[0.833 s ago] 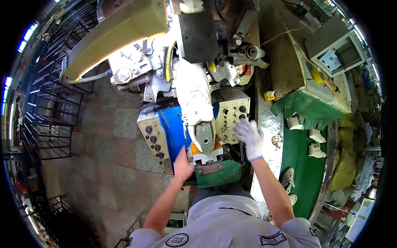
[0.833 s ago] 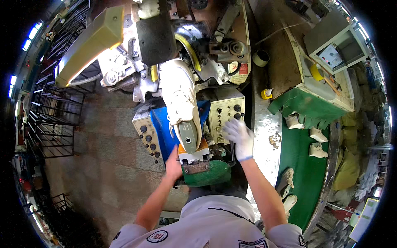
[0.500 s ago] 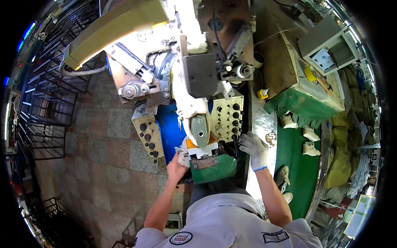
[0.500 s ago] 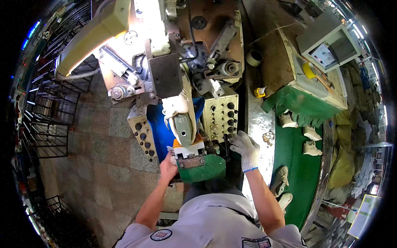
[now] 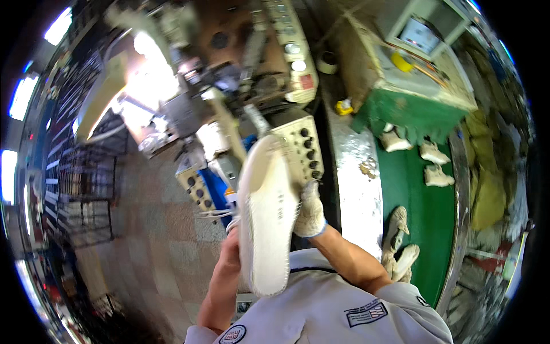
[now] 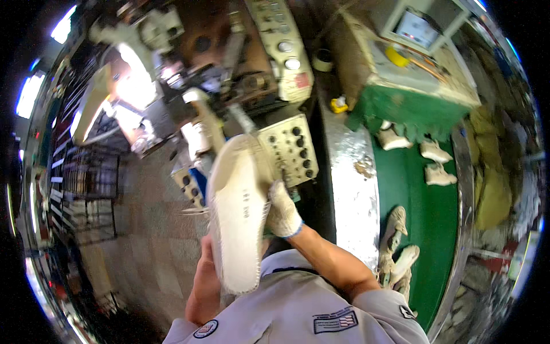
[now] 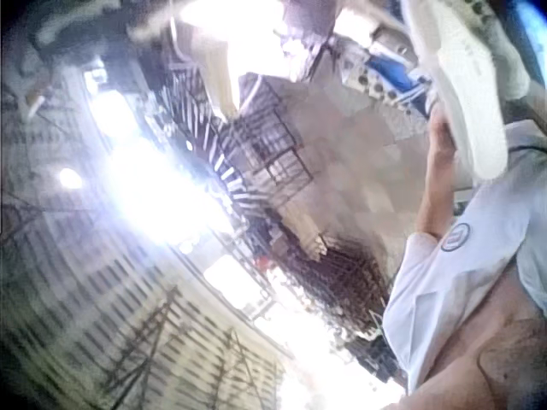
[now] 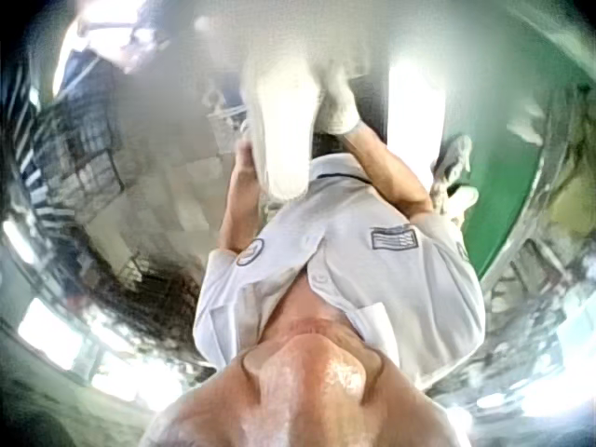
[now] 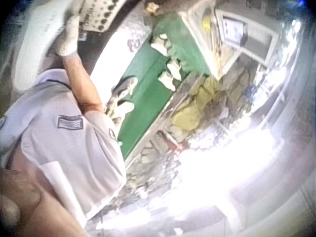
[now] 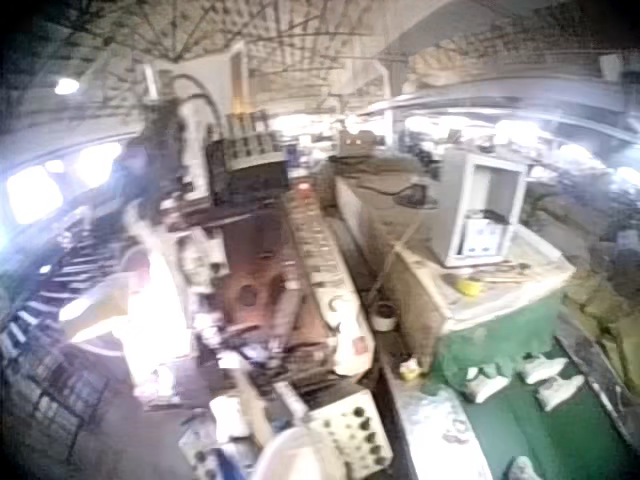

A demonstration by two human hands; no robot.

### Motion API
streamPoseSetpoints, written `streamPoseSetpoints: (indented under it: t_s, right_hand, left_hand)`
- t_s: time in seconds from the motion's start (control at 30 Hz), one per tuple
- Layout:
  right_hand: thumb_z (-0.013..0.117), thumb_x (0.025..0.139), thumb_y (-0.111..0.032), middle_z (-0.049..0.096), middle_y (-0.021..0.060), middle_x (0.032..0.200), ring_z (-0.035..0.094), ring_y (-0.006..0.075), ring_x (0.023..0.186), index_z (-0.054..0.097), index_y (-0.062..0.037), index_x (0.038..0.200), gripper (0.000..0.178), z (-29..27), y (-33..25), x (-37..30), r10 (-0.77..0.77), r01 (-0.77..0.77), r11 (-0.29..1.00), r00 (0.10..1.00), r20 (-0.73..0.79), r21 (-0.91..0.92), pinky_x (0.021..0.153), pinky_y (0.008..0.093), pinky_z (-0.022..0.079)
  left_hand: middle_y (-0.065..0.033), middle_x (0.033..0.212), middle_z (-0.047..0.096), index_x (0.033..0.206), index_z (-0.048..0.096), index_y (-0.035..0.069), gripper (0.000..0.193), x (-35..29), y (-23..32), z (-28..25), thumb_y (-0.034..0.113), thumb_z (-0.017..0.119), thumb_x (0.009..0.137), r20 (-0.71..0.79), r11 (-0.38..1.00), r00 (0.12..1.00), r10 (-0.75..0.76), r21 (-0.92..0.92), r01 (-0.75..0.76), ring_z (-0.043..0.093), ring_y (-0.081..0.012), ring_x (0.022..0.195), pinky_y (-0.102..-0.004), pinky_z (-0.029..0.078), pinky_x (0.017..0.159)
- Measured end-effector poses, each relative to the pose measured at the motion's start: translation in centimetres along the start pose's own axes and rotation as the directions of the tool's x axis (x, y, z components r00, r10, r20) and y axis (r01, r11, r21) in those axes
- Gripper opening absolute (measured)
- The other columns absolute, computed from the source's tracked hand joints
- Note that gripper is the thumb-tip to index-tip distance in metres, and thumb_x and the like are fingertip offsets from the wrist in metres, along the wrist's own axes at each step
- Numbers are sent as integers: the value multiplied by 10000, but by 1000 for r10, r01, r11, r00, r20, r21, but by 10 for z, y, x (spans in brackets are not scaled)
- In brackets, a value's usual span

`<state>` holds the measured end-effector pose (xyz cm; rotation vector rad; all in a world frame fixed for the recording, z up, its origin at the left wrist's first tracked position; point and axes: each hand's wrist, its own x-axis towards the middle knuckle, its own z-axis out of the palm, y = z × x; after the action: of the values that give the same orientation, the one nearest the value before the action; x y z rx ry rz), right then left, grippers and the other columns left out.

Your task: The person picks up shoe uppers from a conveyor belt, positions them onto a toe-lasting machine, aligns the material for shaping, and operates the machine's control panel to process the shoes.

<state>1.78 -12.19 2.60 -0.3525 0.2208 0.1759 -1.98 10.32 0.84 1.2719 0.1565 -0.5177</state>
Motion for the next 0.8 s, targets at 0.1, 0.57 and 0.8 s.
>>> streamPoseSetpoints:
  t_s: [0.1, 0.57, 0.8]
  right_hand:
    - [694, 901, -441, 668, 190, 1298, 703, 338, 1102, 467, -62, 1491, 737, -21, -77, -11, -139, 139, 990, 988, -62, -13, 990, 479, 577]
    - [633, 805, -786, 654, 249, 1329, 617, 389, 1254, 696, 39, 1234, 932, -347, -422, -313, -452, -947, 89, 238, -860, -309, 1033, 449, 473]
    - [804, 750, -615, 671, 296, 1261, 652, 394, 1188, 621, 120, 1287, 928, -569, -503, -279, -707, -783, 433, 11, -707, -446, 1002, 427, 503]
  left_hand:
    - [-92, 940, 740, 1145, 707, -53, 268, 26, 35, 58, 155, 700, 977, -237, 934, 966, 101, 357, -10, 692, -146, 768, -262, 561, 671]
    - [-184, 1267, 686, 1354, 626, -22, 512, 172, 45, -27, 242, 742, 931, -224, 348, 679, 699, 936, -49, 640, -264, 1090, -407, 505, 979]
    - [-185, 1272, 676, 1373, 610, -11, 488, 188, 44, 73, 200, 711, 945, -314, 358, 598, 737, 933, 49, 635, -274, 1108, -419, 501, 1001]
